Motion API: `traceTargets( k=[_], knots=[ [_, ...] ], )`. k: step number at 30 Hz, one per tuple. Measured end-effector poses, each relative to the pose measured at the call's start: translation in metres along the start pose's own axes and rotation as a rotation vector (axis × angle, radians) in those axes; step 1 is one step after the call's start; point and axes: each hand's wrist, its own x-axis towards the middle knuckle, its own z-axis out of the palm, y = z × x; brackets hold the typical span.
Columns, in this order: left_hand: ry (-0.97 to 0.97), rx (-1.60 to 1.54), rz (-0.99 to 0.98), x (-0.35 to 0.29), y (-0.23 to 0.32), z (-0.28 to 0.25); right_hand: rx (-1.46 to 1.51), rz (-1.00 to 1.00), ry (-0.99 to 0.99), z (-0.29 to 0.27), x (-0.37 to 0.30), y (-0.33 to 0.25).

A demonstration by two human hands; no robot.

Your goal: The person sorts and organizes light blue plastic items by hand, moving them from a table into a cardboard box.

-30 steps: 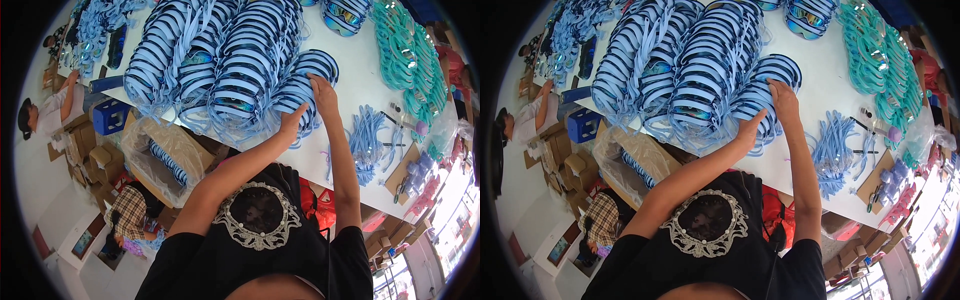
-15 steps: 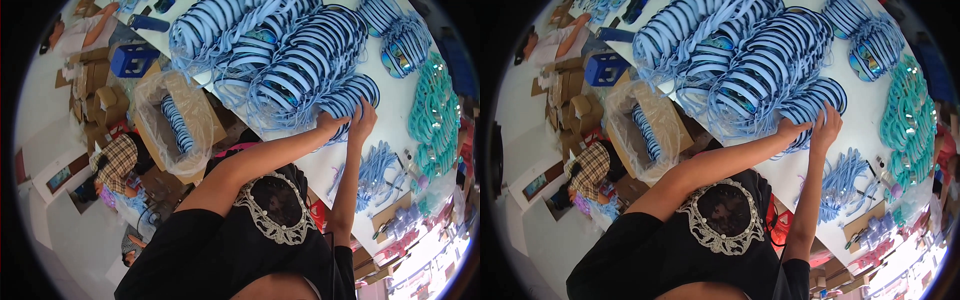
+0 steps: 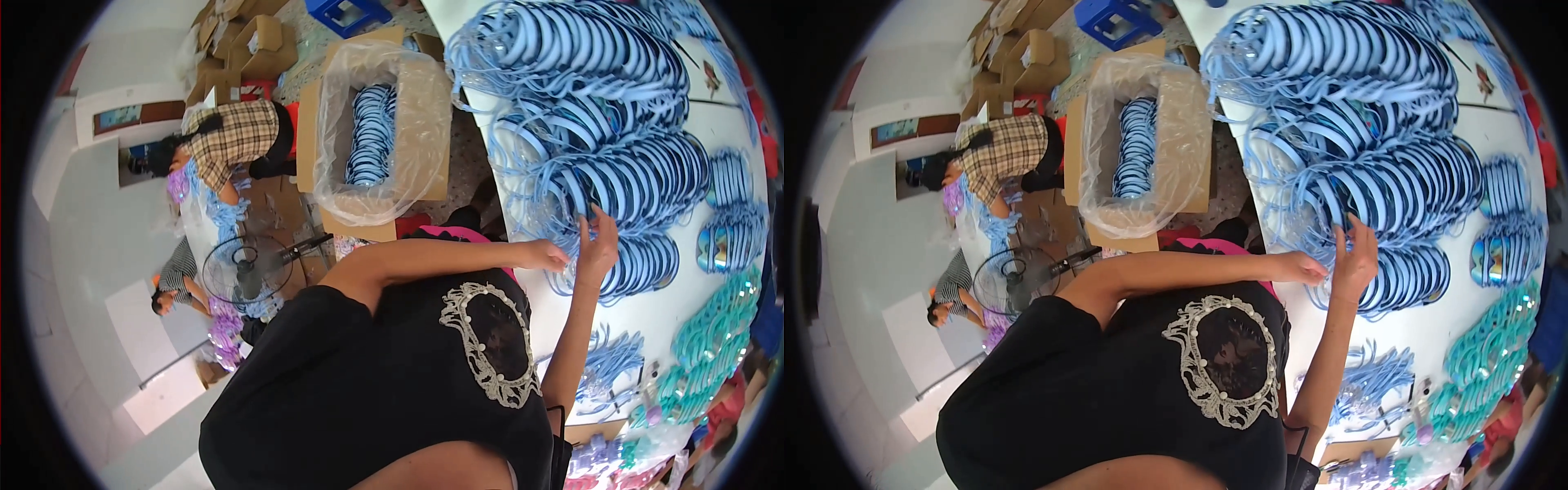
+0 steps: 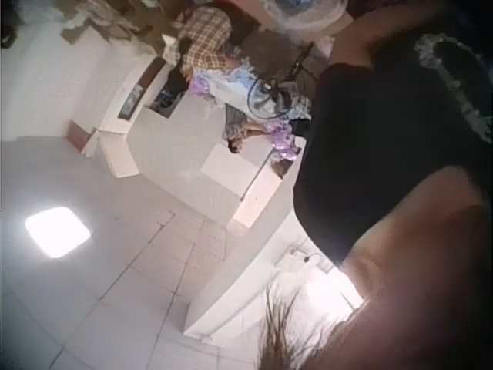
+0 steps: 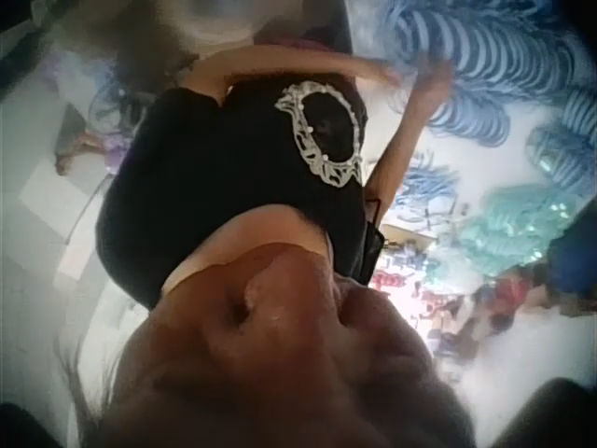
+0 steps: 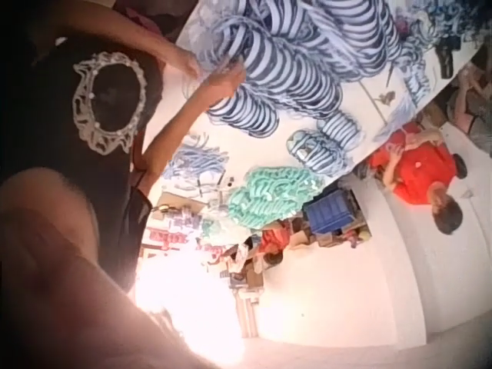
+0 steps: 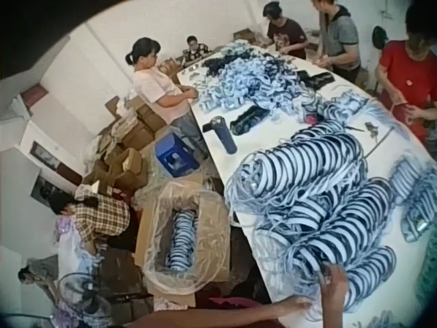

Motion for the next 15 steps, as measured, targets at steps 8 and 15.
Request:
traceTargets(
  k=[8,15],
  knots=[
    [0.401,-0.15,0.117,-0.101,0.003,-0.072,-0.028,-0.033,0.04,-0.006,-0.003,0.004],
    [0.519,-0.341,0.083,-0.132,0.011,-0.09,0.209,-0.135,0.026,-0.012,-0.042,-0.052]
  ],
)
